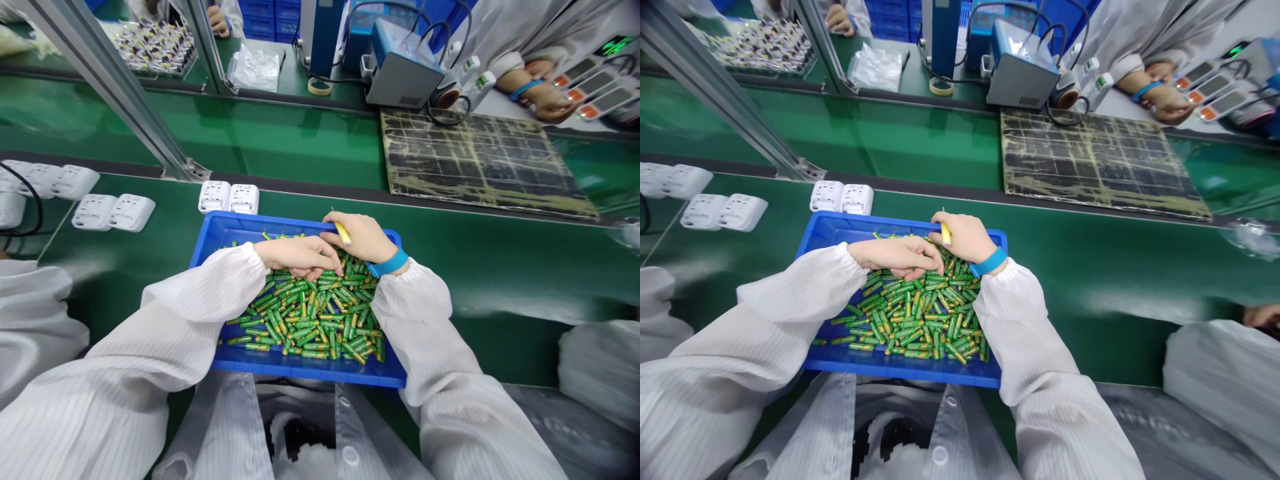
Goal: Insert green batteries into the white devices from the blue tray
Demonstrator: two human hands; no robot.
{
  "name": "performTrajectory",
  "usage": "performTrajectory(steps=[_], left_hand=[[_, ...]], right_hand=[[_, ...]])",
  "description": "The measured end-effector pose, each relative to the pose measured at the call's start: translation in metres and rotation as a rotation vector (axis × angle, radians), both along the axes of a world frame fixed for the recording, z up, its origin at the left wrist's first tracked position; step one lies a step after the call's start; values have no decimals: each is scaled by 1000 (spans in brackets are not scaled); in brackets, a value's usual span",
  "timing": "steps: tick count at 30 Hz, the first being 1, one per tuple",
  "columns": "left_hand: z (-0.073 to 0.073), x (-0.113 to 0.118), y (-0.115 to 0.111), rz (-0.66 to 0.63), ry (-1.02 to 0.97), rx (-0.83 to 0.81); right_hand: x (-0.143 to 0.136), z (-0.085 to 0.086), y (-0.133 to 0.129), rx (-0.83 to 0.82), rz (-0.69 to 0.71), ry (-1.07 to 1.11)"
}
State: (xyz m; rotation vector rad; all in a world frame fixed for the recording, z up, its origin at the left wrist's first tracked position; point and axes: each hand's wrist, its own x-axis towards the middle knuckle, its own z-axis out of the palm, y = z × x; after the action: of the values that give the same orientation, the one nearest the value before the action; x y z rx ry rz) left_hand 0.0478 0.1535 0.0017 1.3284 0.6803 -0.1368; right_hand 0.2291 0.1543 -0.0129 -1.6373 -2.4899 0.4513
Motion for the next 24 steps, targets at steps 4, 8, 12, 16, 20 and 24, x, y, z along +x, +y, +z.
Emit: performTrajectory(steps=[4,8,12,16,20,24], left_hand=[[0,-1,3,27,7,-36],[4,-3,5,57,31,-55],[8,-5,6,-25,97,-79],[6,-7,6,-79,105,-52],[1,-8,8,-90,109,-51],[-3,-7,10,-68,87,-44]], right_hand=[[0,2,0,-24,-3,11],[0,1,0,-18,0,5],[-1,1,0,-14,-4,1],[-1,2,0,-24,-7,2],[-1,1,0,-14,-4,5],[0,0,1,-16,-1,-2]])
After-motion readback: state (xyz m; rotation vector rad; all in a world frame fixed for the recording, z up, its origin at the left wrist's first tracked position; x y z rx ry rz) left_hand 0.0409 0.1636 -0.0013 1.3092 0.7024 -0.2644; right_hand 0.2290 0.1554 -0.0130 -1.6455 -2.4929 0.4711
